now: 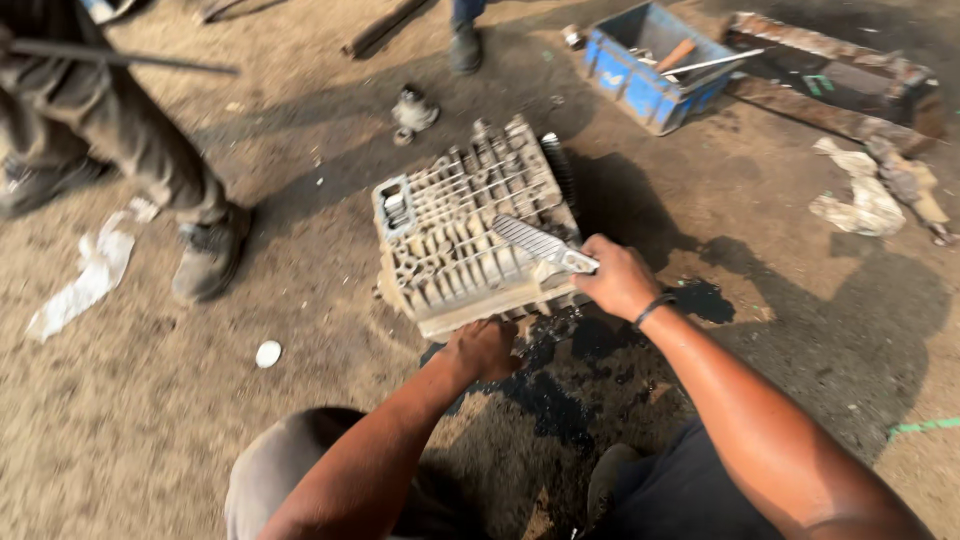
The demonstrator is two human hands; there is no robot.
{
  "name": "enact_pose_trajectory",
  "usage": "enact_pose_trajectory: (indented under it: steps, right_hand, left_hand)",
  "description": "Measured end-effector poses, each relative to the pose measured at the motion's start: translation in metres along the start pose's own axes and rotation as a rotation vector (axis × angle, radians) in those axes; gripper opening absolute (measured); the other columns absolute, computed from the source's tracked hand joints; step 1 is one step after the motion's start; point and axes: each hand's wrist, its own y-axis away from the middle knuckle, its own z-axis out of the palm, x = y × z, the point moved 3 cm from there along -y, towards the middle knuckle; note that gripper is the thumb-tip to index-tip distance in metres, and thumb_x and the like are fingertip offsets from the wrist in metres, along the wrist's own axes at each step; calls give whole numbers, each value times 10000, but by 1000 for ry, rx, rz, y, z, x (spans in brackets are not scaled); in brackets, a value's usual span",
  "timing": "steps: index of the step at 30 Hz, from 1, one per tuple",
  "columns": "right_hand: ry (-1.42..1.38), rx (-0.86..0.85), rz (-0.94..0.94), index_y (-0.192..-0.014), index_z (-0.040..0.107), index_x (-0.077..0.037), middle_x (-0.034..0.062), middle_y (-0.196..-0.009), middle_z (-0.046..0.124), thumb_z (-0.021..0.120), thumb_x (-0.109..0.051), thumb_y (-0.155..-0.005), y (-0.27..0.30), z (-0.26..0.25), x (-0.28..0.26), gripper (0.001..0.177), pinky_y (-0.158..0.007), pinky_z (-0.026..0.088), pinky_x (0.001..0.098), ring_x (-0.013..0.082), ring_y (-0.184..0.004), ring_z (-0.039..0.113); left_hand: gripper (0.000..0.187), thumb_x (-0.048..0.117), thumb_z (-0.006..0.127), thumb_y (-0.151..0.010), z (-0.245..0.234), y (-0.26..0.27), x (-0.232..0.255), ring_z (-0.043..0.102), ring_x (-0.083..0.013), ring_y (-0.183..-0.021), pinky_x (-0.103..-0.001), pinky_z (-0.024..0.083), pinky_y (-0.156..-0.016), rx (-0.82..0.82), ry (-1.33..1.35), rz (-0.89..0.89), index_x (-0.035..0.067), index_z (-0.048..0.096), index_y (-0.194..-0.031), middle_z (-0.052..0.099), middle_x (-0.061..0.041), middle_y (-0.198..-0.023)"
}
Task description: The person scrubs the exterior of a large metal engine block with a wire brush, focusing on the fins and crevices. Another person occasionally assists by using a wrench on the engine.
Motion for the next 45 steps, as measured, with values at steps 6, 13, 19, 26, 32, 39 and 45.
enact_pose_trajectory:
  steps: [6,13,19,26,32,39,45]
  right_hand:
    - [67,-81,47,-1052,673,-62,186,-894,757,823,-276,-780,3,-1,-7,377,-759,558,462,355,-842,741]
    - [134,-99,-62,-1091,668,-17,232,-942,735,834,-255,-772,-3,12,3,431,-770,551,472,403,-874,720]
    - [214,-222,-128,-1073,658,-3,245,-978,723,861,-265,-741,-2,21,13,469,-796,542,494,439,-938,696]
    - [358,-365,-94,-1069,695,-44,235,-964,728,808,-229,-812,2,38,17,336,-836,525,518,439,-961,686]
    - [400,-372,16,-1117,702,-78,198,-981,744,756,-279,-878,-4,53,31,316,-844,534,515,404,-927,717]
    - [502,-358,190,-1143,718,-108,194,-974,742,738,-369,-906,-8,63,26,353,-869,512,537,386,-956,704]
    - [537,-459,39,-1019,752,-45,217,-958,749,657,-295,-977,-4,177,-7,272,-815,574,493,358,-905,743]
  left_hand:
    - [250,269,620,-967,18,-14,-2,579,-158,-577,-331,556,-578,-91,106,-110,39,717,-974,641,-66,-721]
    - [481,444,559,-1028,-7,-1,-7,623,-200,-710,-360,595,-702,-257,74,-71,-6,618,-1188,680,-145,-869]
    - [432,498,604,-1003,-10,-23,-60,719,-213,-995,-384,546,-956,-132,215,-344,119,720,-1176,739,-99,-1129]
    - [504,272,637,-926,8,-39,-155,644,-337,-1259,-431,499,-1109,287,348,-599,69,591,-1386,682,-186,-1344]
    - [938,373,636,-920,34,-42,-151,148,-277,-1583,-463,254,-1229,194,342,-638,87,92,-1628,131,-110,-1719]
    - [1030,558,563,-953,50,-65,-174,104,-362,-1577,-377,161,-1283,188,369,-512,-46,45,-1606,111,-208,-1691]
    - [1096,688,475,-969,72,-83,-188,-3,-410,-1564,-390,56,-1273,153,346,-434,-93,3,-1577,39,-269,-1684]
